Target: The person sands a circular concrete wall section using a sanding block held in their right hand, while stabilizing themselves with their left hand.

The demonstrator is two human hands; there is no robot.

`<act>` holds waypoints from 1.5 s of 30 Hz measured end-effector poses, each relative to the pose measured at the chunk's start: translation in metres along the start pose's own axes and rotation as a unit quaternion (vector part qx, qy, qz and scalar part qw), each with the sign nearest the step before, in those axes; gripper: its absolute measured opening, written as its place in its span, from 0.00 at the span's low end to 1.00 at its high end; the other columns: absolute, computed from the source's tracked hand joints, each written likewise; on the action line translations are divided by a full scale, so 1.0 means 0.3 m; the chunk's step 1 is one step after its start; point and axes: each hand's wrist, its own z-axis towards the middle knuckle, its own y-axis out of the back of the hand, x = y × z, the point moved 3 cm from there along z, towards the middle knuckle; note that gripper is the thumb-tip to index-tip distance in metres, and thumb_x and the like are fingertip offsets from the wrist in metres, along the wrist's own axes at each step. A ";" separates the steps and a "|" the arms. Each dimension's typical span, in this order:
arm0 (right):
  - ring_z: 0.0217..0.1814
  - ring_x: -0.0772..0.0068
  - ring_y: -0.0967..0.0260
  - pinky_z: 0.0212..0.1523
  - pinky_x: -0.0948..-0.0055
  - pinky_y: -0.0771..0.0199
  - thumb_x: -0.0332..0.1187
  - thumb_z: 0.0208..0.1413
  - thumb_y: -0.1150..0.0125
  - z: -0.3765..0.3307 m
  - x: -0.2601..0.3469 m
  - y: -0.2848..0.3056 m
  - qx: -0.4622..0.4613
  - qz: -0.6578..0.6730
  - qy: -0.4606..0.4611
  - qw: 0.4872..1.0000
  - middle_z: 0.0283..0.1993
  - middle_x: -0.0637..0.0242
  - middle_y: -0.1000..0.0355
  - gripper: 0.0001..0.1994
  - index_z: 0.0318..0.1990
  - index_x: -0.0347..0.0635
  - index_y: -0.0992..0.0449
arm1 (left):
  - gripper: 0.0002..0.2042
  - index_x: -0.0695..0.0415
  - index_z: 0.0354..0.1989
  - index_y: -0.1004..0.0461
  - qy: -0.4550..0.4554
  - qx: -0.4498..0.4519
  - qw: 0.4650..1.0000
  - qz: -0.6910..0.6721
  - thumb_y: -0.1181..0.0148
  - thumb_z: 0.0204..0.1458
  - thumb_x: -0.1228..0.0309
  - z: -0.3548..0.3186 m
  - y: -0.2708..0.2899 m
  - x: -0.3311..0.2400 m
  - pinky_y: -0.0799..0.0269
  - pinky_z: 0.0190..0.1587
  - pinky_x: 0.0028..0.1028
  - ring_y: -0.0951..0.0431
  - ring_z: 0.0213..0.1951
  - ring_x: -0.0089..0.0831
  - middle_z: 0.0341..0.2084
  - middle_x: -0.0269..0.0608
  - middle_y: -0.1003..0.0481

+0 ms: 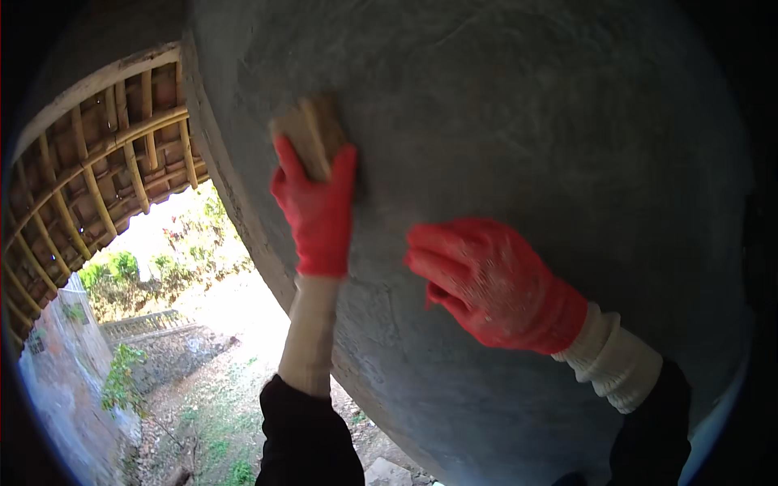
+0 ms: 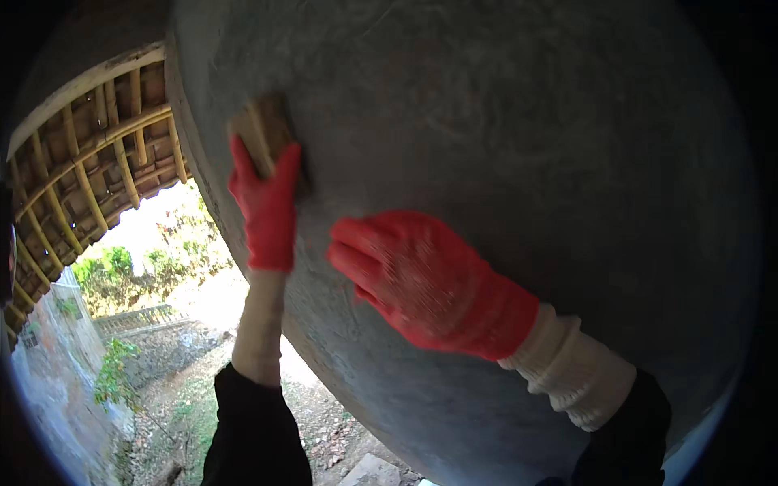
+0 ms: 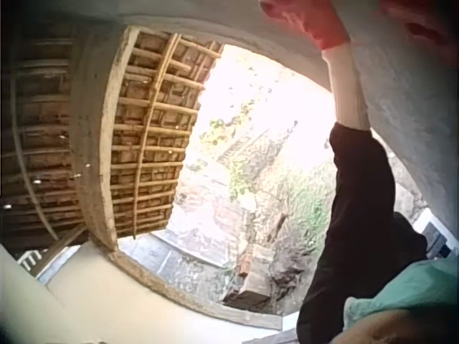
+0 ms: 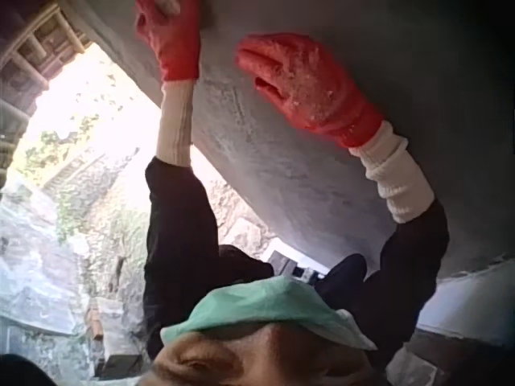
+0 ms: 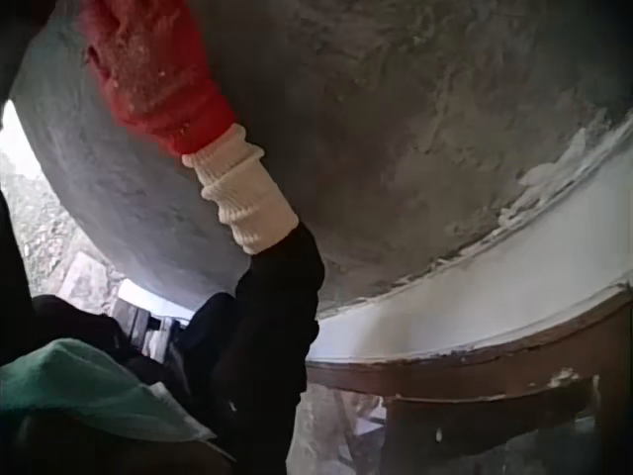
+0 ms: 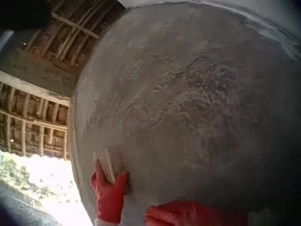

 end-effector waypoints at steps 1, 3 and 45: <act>0.53 0.58 0.33 0.53 0.63 0.30 0.35 0.48 0.35 -0.076 0.010 0.002 0.011 0.007 -0.004 1.000 0.54 0.62 0.35 0.22 0.51 0.43 0.31 | 0.50 0.57 0.71 0.49 -0.062 0.029 0.996 0.052 0.27 0.42 0.50 -0.117 -0.021 0.029 0.37 0.59 0.45 0.37 0.58 0.61 0.59 0.67 0.42; 0.58 0.58 0.37 0.57 0.61 0.32 0.39 0.47 0.33 -0.196 0.041 0.019 0.047 -0.046 -0.013 0.998 0.59 0.62 0.37 0.26 0.54 0.47 0.32 | 0.44 0.54 0.66 0.39 -0.203 0.081 0.972 0.083 0.26 0.39 0.52 -0.384 -0.021 -0.021 0.35 0.57 0.48 0.34 0.55 0.60 0.56 0.66 0.39; 0.56 0.44 0.31 0.52 0.53 0.29 0.54 0.53 0.38 0.518 -0.384 0.764 -0.093 -0.569 -0.182 0.797 0.53 0.48 0.28 0.32 0.62 0.50 0.34 | 0.20 0.62 0.64 0.39 0.225 -0.202 0.888 -0.346 0.53 0.64 0.75 -0.603 -0.160 -0.181 0.38 0.63 0.33 0.36 0.62 0.36 0.62 0.43 0.39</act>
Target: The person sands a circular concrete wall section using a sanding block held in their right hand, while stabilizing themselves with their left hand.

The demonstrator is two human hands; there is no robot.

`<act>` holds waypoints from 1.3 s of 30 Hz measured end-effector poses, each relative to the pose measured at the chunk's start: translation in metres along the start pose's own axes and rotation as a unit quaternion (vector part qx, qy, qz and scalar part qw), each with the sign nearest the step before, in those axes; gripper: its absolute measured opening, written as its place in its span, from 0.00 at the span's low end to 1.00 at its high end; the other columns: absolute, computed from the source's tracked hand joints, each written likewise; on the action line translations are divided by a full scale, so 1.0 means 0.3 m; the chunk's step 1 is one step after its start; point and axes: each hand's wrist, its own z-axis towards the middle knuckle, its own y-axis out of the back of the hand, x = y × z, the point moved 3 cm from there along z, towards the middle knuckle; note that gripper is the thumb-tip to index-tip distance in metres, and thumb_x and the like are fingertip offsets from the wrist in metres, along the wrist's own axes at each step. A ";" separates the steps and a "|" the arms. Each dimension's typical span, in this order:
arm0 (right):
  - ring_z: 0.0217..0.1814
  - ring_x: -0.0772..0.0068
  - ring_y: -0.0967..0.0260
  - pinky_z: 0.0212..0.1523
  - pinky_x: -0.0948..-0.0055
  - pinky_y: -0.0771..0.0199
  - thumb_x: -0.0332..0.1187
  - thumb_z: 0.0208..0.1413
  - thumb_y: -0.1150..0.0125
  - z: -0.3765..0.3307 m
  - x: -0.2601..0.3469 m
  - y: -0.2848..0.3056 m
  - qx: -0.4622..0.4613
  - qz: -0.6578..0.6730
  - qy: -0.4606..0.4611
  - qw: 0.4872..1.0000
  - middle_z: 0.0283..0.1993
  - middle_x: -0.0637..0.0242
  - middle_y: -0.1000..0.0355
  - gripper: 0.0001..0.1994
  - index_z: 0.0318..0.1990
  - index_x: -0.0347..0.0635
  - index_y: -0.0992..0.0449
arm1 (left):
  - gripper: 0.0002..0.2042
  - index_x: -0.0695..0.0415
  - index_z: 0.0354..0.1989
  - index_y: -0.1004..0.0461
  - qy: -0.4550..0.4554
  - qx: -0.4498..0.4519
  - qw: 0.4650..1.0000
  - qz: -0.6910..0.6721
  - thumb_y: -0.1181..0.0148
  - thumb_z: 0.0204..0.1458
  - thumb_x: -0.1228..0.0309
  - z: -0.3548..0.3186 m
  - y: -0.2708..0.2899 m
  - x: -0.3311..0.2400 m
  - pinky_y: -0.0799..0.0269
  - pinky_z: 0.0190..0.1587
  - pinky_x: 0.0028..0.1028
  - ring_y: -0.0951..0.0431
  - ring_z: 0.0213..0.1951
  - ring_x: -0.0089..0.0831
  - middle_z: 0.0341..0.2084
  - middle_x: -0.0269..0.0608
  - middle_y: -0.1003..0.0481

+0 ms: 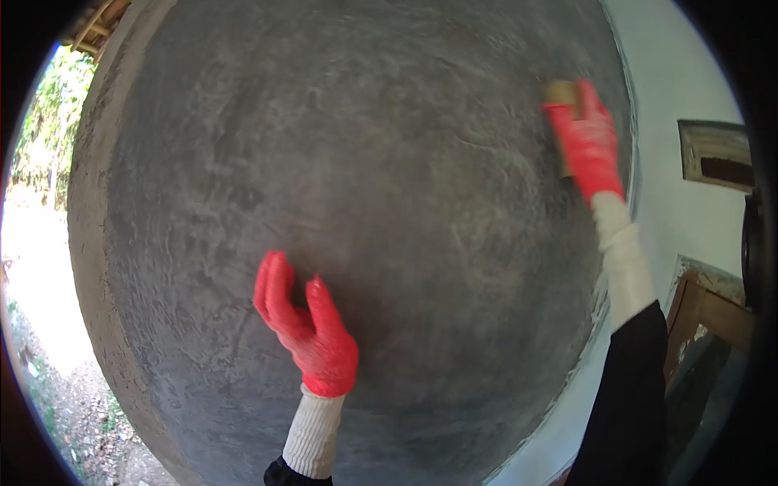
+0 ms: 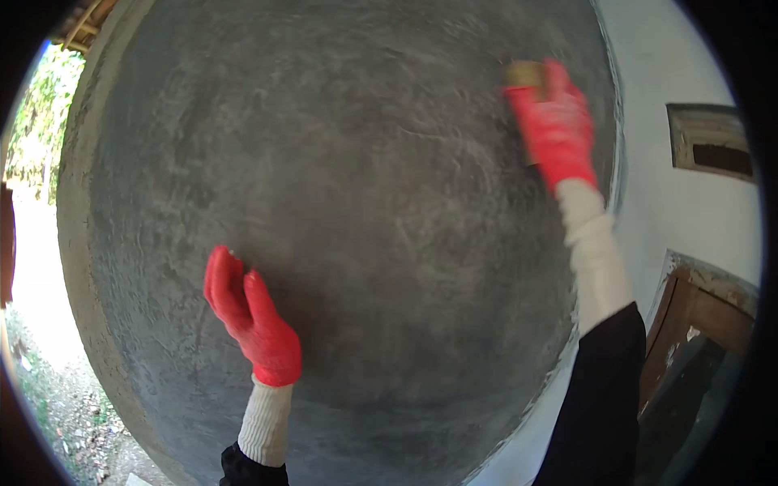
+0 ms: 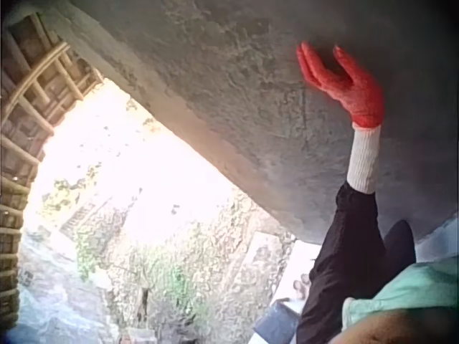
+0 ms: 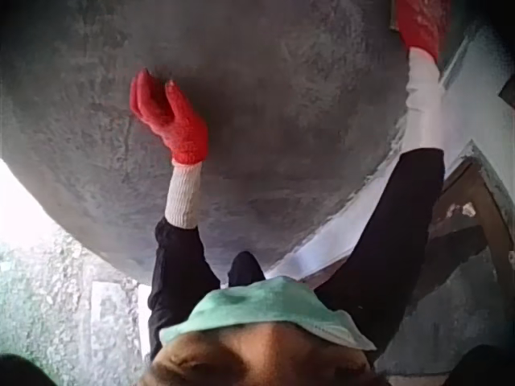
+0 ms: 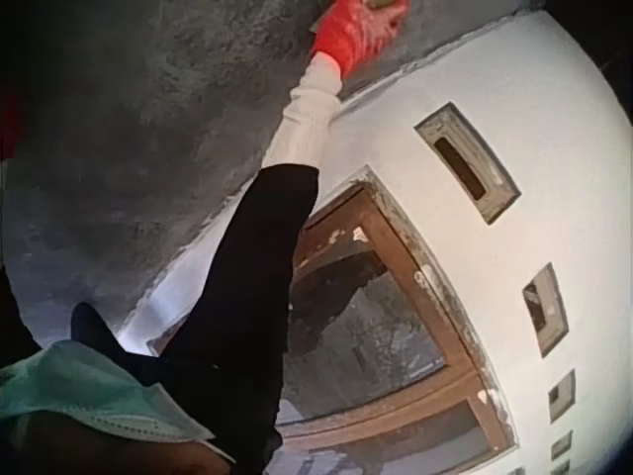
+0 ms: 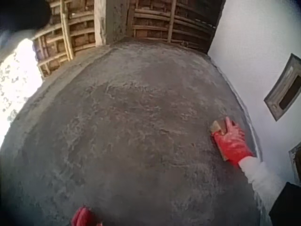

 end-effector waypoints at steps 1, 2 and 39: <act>0.59 0.45 0.31 0.55 0.53 0.30 0.58 0.52 0.40 0.118 -0.208 0.010 -0.019 0.041 -0.079 0.996 0.56 0.45 0.30 0.37 0.67 0.52 0.39 | 0.20 0.62 0.63 0.38 -0.043 0.021 0.999 -0.008 0.52 0.61 0.80 -0.015 -0.006 -0.008 0.37 0.61 0.33 0.37 0.62 0.38 0.63 0.45 0.42; 0.59 0.45 0.31 0.56 0.54 0.31 0.58 0.52 0.41 0.182 -0.311 0.044 -0.023 0.041 -0.161 0.986 0.58 0.45 0.30 0.38 0.68 0.52 0.40 | 0.20 0.62 0.63 0.38 -0.041 0.013 0.999 -0.023 0.52 0.61 0.80 -0.018 -0.015 -0.014 0.37 0.61 0.33 0.37 0.62 0.38 0.63 0.45 0.42; 0.56 0.36 0.35 0.54 0.52 0.31 0.43 0.46 0.31 -0.219 0.171 0.063 0.043 0.063 0.265 0.961 0.57 0.44 0.34 0.37 0.64 0.45 0.37 | 0.23 0.63 0.63 0.39 -0.002 -0.001 0.991 -0.136 0.58 0.57 0.80 -0.016 0.029 0.027 0.35 0.60 0.38 0.35 0.59 0.41 0.64 0.54 0.44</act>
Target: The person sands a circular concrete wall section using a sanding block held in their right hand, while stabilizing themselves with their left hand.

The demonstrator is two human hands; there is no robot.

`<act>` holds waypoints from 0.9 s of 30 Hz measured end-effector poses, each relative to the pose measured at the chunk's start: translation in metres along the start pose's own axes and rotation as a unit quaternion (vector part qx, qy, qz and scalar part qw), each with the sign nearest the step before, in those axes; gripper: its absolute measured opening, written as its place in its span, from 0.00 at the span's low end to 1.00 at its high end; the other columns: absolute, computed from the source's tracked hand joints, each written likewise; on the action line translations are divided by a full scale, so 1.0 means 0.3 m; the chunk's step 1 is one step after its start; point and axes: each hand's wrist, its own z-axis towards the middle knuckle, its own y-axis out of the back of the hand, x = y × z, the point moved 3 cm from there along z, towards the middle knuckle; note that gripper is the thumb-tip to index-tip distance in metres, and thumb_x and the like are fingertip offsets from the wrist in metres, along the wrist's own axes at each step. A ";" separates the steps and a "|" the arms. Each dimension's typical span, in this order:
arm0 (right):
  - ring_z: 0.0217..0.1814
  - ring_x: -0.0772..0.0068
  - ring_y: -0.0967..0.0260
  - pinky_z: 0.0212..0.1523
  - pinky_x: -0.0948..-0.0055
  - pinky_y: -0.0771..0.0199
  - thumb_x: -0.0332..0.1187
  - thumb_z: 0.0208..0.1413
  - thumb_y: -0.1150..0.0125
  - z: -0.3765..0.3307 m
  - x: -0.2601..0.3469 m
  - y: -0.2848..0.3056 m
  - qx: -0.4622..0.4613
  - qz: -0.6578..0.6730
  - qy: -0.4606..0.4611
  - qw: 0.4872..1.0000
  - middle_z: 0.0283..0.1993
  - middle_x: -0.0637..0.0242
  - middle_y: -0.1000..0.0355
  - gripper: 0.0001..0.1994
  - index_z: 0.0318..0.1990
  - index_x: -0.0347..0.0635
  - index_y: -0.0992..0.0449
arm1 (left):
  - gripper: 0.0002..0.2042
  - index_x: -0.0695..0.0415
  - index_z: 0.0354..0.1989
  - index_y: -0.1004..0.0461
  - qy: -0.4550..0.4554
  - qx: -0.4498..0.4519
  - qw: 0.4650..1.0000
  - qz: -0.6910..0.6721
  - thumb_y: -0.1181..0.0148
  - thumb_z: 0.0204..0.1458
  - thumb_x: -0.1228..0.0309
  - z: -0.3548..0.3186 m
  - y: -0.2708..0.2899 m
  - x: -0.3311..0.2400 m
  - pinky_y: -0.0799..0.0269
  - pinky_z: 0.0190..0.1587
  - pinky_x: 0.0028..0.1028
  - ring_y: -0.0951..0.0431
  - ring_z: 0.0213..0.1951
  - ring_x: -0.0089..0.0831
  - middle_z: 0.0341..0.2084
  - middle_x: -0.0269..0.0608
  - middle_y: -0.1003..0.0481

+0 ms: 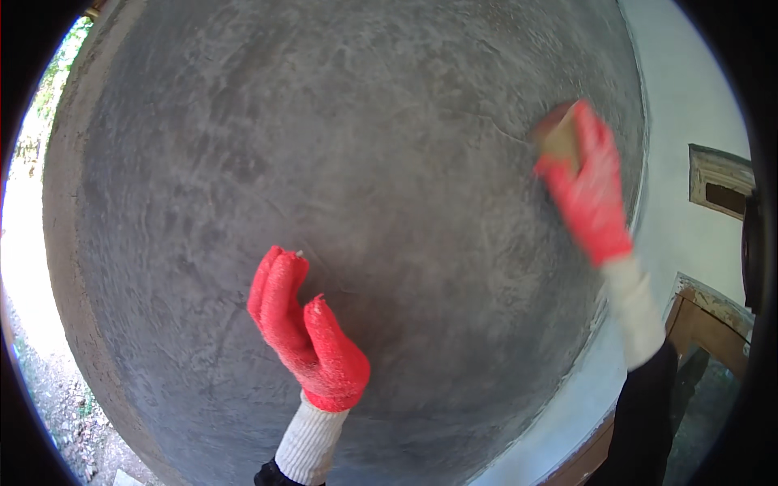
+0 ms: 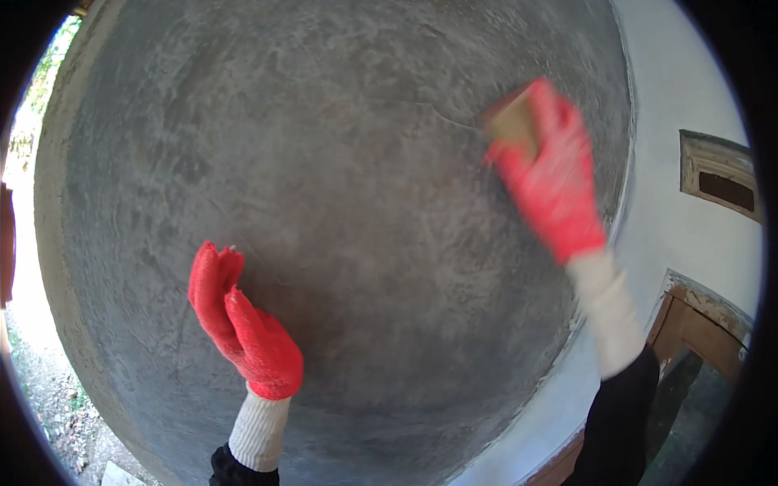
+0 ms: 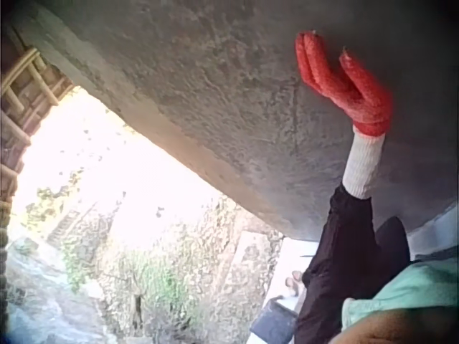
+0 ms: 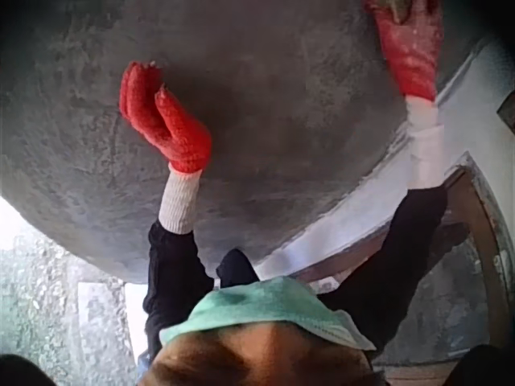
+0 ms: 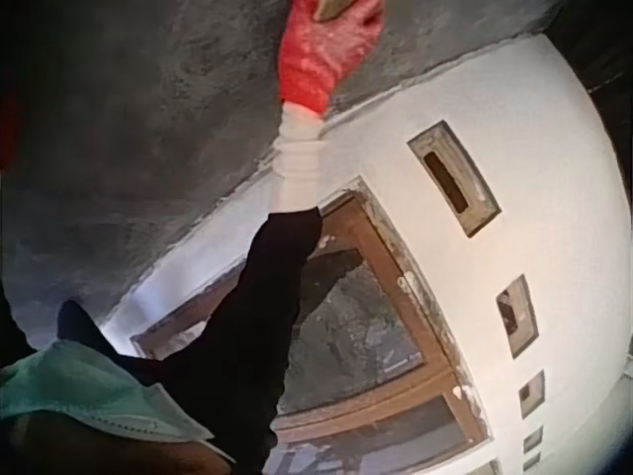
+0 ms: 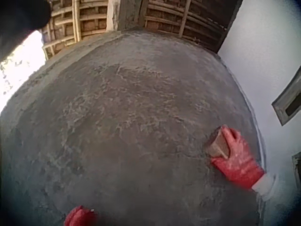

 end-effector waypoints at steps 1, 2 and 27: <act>0.56 0.39 0.34 0.55 0.52 0.31 0.44 0.50 0.35 0.064 -0.212 0.013 -0.037 -0.038 -0.074 0.996 0.56 0.42 0.34 0.35 0.65 0.42 0.38 | 0.23 0.63 0.63 0.39 0.005 0.008 1.000 0.008 0.58 0.57 0.80 -0.002 -0.022 -0.015 0.35 0.60 0.38 0.34 0.59 0.41 0.64 0.54 0.43; 0.55 0.38 0.34 0.55 0.52 0.31 0.44 0.51 0.37 0.100 -0.362 0.053 -0.038 0.011 -0.190 0.981 0.56 0.41 0.34 0.34 0.64 0.41 0.38 | 0.23 0.64 0.62 0.38 0.010 0.021 1.000 0.020 0.58 0.57 0.80 -0.012 -0.049 -0.022 0.34 0.59 0.37 0.33 0.58 0.41 0.63 0.54 0.43; 0.57 0.52 0.30 0.55 0.64 0.30 0.49 0.55 0.39 -0.295 -0.479 0.100 -0.038 -0.006 -0.288 0.957 0.56 0.43 0.30 0.39 0.69 0.34 0.43 | 0.20 0.65 0.61 0.36 0.009 -0.017 1.000 -0.005 0.57 0.68 0.63 -0.019 -0.107 -0.011 0.36 0.63 0.39 0.29 0.57 0.39 0.61 0.47 0.33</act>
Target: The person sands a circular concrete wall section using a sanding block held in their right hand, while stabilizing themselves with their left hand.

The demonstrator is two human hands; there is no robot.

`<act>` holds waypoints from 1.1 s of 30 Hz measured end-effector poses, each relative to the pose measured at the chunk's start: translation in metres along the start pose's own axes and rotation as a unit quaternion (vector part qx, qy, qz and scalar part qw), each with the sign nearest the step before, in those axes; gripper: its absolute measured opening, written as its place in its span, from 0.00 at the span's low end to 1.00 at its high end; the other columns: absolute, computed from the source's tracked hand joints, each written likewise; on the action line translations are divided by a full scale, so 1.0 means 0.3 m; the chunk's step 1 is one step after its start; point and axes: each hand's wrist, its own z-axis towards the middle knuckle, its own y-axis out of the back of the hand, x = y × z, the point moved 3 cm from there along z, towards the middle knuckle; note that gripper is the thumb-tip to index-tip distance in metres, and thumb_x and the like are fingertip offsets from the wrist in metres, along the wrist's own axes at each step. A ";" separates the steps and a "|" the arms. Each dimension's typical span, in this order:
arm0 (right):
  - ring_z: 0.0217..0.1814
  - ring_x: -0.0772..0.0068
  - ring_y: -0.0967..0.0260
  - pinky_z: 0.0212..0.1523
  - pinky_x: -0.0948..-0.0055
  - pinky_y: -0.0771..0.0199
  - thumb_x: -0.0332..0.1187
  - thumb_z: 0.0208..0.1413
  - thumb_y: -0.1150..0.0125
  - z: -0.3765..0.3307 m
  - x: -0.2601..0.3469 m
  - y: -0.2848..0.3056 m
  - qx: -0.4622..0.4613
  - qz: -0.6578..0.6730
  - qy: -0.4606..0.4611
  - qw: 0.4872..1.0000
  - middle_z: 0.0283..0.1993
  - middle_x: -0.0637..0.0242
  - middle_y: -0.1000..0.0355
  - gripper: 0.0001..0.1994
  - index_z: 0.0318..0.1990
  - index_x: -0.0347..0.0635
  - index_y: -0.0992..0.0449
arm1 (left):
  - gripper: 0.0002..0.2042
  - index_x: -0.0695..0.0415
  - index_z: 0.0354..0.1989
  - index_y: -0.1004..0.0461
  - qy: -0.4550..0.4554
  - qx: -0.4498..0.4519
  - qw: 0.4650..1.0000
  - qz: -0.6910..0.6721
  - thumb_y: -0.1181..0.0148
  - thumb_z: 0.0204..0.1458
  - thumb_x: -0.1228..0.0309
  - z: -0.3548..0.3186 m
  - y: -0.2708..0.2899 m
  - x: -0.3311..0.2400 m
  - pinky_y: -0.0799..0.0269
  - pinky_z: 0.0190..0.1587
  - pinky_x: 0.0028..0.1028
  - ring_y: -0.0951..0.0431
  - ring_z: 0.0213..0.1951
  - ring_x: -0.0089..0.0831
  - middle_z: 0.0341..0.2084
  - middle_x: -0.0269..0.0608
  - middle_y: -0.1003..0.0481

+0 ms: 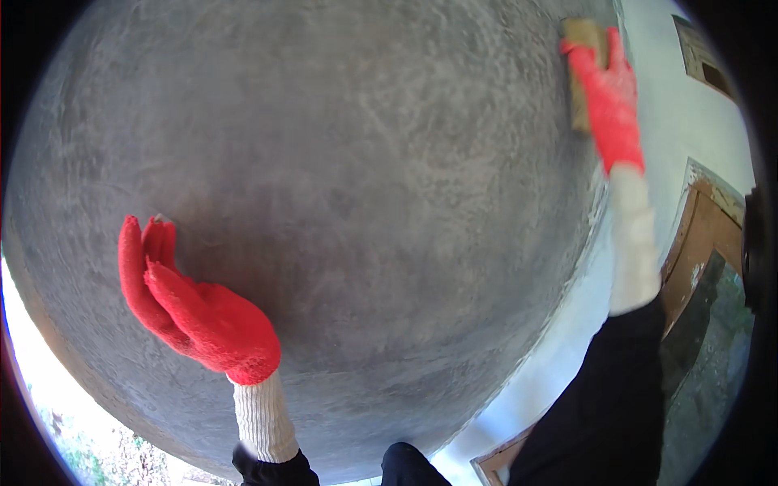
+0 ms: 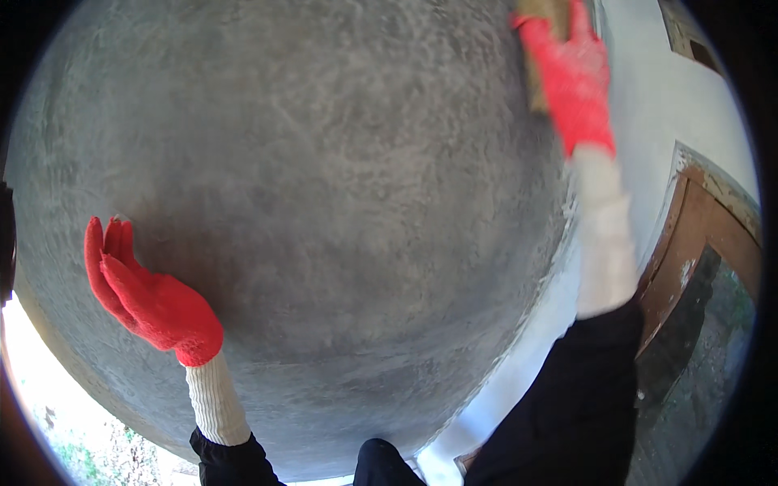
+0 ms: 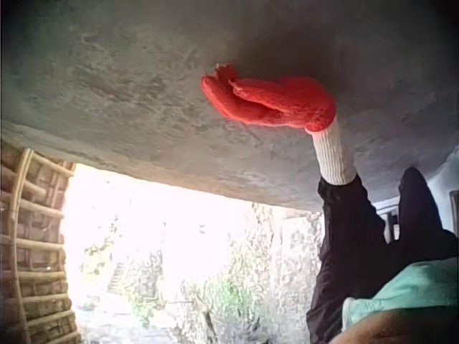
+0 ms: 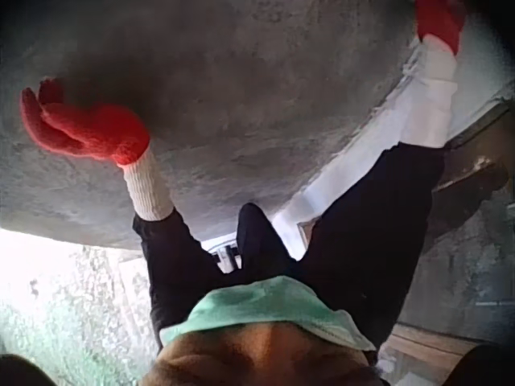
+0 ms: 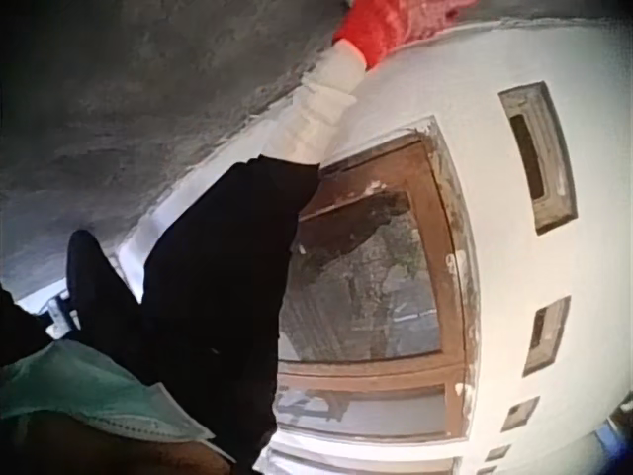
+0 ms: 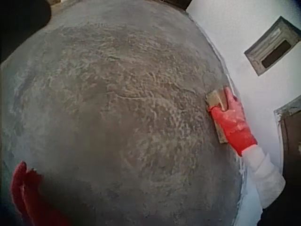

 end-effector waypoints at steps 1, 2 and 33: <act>0.56 0.38 0.33 0.54 0.51 0.31 0.44 0.49 0.34 -0.177 0.119 -0.016 0.027 0.008 0.043 0.999 0.55 0.39 0.33 0.35 0.64 0.41 0.37 | 0.20 0.65 0.61 0.36 -0.004 -0.004 1.000 0.023 0.56 0.68 0.63 0.011 0.018 0.003 0.35 0.63 0.39 0.29 0.57 0.40 0.60 0.47 0.32; 0.54 0.38 0.33 0.51 0.52 0.30 0.44 0.48 0.33 -0.358 0.229 -0.006 0.048 -0.020 0.107 0.993 0.53 0.40 0.32 0.37 0.64 0.38 0.39 | 0.20 0.65 0.60 0.36 -0.006 -0.009 0.999 0.041 0.56 0.68 0.63 0.020 0.035 0.008 0.35 0.63 0.39 0.29 0.57 0.40 0.60 0.47 0.32; 0.58 0.37 0.39 0.58 0.48 0.36 0.36 0.41 0.26 -1.188 0.124 0.210 0.055 -0.044 -0.257 0.964 0.59 0.43 0.39 0.39 0.62 0.37 0.39 | 0.19 0.64 0.59 0.32 -0.020 0.077 0.986 0.148 0.58 0.67 0.66 0.035 0.038 -0.018 0.33 0.60 0.35 0.27 0.56 0.37 0.55 0.46 0.28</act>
